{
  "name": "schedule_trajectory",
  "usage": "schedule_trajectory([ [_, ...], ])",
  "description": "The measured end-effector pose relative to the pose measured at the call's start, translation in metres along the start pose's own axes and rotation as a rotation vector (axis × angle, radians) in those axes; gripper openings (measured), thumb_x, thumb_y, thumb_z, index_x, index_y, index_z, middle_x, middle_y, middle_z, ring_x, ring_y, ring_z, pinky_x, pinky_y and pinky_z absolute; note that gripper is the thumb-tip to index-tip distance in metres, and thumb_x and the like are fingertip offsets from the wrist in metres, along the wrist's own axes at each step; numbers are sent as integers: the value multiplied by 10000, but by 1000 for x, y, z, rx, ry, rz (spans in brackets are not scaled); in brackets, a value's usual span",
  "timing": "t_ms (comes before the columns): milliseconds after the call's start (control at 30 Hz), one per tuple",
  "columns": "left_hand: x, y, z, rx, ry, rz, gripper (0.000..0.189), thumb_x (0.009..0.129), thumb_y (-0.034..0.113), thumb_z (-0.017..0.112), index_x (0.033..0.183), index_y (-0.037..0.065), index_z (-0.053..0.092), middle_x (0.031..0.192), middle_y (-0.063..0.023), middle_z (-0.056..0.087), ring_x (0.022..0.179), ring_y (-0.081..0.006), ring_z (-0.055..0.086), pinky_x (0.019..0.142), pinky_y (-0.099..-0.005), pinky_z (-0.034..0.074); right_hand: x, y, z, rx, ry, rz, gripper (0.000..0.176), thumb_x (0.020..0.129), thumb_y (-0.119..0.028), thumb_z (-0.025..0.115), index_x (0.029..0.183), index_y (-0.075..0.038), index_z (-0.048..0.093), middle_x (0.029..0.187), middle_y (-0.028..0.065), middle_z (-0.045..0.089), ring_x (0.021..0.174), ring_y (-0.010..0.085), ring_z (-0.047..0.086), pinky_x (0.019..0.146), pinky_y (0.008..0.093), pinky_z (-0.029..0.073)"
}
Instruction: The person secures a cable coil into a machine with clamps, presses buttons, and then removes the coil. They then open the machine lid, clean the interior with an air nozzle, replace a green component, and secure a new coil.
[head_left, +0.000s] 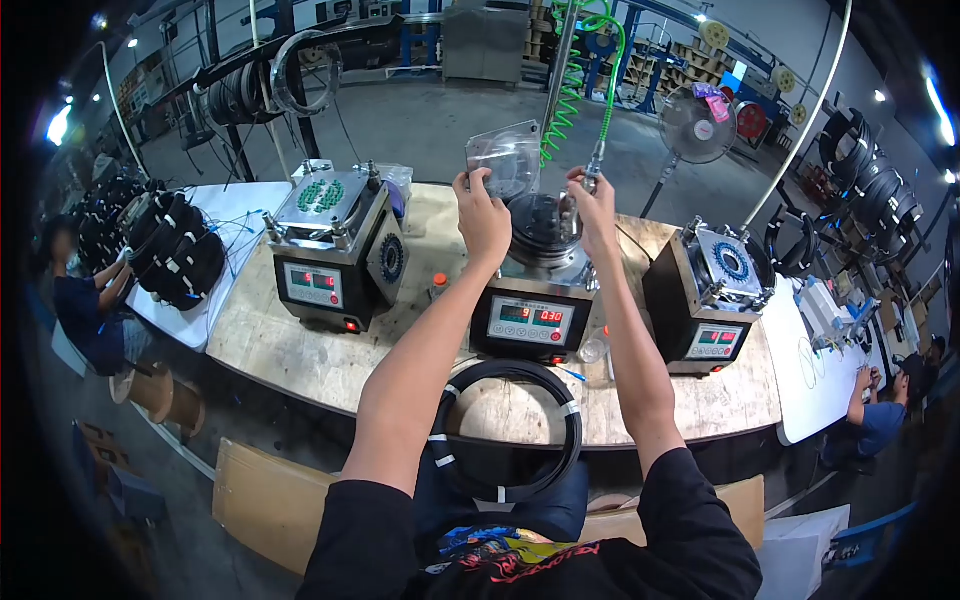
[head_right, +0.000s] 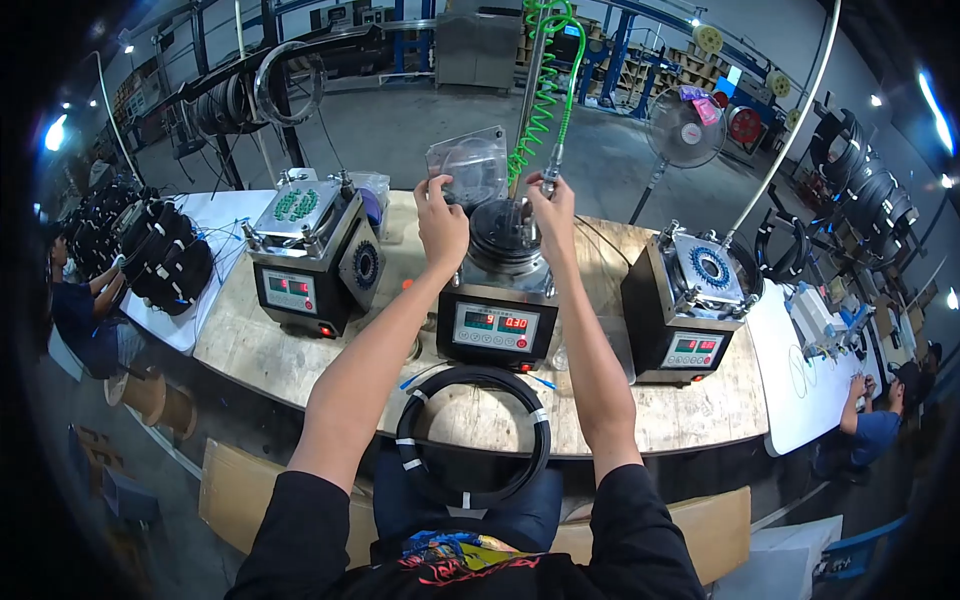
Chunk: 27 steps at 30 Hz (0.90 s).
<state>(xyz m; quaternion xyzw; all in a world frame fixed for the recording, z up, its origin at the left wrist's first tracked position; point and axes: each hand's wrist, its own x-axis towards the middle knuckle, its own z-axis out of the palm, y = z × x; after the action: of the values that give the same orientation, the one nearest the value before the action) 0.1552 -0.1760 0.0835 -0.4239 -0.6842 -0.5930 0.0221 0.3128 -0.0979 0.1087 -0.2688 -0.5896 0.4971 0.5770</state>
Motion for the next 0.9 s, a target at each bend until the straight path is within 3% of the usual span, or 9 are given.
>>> schedule_trajectory([
  [67, 2, -2, 3, 14, 0, -34, 450, 905, -32, 583, 1330, 109, 540, 1410, -214, 535, 1153, -433, 646, 921, -526, 539, -6, -22, -2, -46, 14, 17, 123, 897, 5, 600, 1010, 3, 648, 851, -7, 584, 731, 114, 643, 623, 273, 504],
  [200, 1, -5, 6, -9, 57, -21, 484, 913, -24, 569, 1380, 97, 525, 1302, -213, 615, 1172, -424, 632, 943, -524, 516, -10, -46, -5, -78, 11, -91, 163, 912, -21, 595, 1068, 8, 633, 865, -2, 604, 694, 121, 658, 594, 277, 521],
  [267, 1, -8, 6, -57, 70, 31, 503, 911, -27, 565, 1398, 92, 519, 1249, -206, 640, 1169, -420, 629, 952, -522, 504, -28, -80, 11, -76, 26, 14, 190, 931, -47, 601, 1107, 17, 626, 878, 26, 615, 676, 135, 656, 573, 293, 537],
  [400, -4, -2, 1, 16, 92, 33, 525, 893, -38, 574, 1390, 112, 501, 1182, -190, 648, 1115, -423, 636, 917, -548, 489, -28, -78, 27, -61, -17, -93, 252, 915, -30, 600, 1157, 34, 621, 921, 53, 596, 650, 157, 667, 559, 297, 533],
  [467, -5, -3, 1, 6, 87, 37, 532, 890, -39, 582, 1390, 115, 493, 1182, -191, 650, 1116, -422, 637, 900, -549, 492, -29, -77, 30, -106, -47, -51, 286, 903, -15, 611, 1185, 38, 614, 1022, 70, 560, 677, 173, 678, 579, 300, 535],
  [633, -3, -3, 0, -43, 70, -10, 525, 886, -37, 590, 1383, 107, 504, 1198, -198, 647, 1126, -428, 636, 896, -545, 500, -22, -84, 12, -329, 79, -131, 306, 874, 35, 556, 1172, 48, 619, 1021, 60, 529, 677, 171, 669, 583, 312, 553],
  [733, -3, -6, 4, -77, 90, 17, 514, 887, -32, 594, 1378, 99, 513, 1213, -208, 648, 1122, -436, 638, 907, -542, 504, -15, -80, 1, -179, 15, -98, 276, 853, 39, 551, 1120, 44, 623, 907, 57, 542, 654, 173, 693, 553, 313, 560],
  [867, -3, -6, 5, -49, 110, 20, 504, 893, -34, 593, 1376, 88, 514, 1222, -217, 653, 1112, -439, 645, 912, -538, 515, -8, -62, -11, -422, 144, -287, 274, 842, 42, 550, 1110, 44, 606, 889, 77, 566, 626, 199, 698, 521, 334, 528],
  [900, -3, -4, 4, -28, 107, 1, 502, 896, -35, 592, 1377, 86, 512, 1223, -218, 655, 1110, -438, 647, 914, -537, 518, -9, -65, -15, -335, 78, -143, 263, 868, 35, 559, 1123, 38, 623, 951, 69, 555, 714, 155, 638, 618, 328, 576],
])
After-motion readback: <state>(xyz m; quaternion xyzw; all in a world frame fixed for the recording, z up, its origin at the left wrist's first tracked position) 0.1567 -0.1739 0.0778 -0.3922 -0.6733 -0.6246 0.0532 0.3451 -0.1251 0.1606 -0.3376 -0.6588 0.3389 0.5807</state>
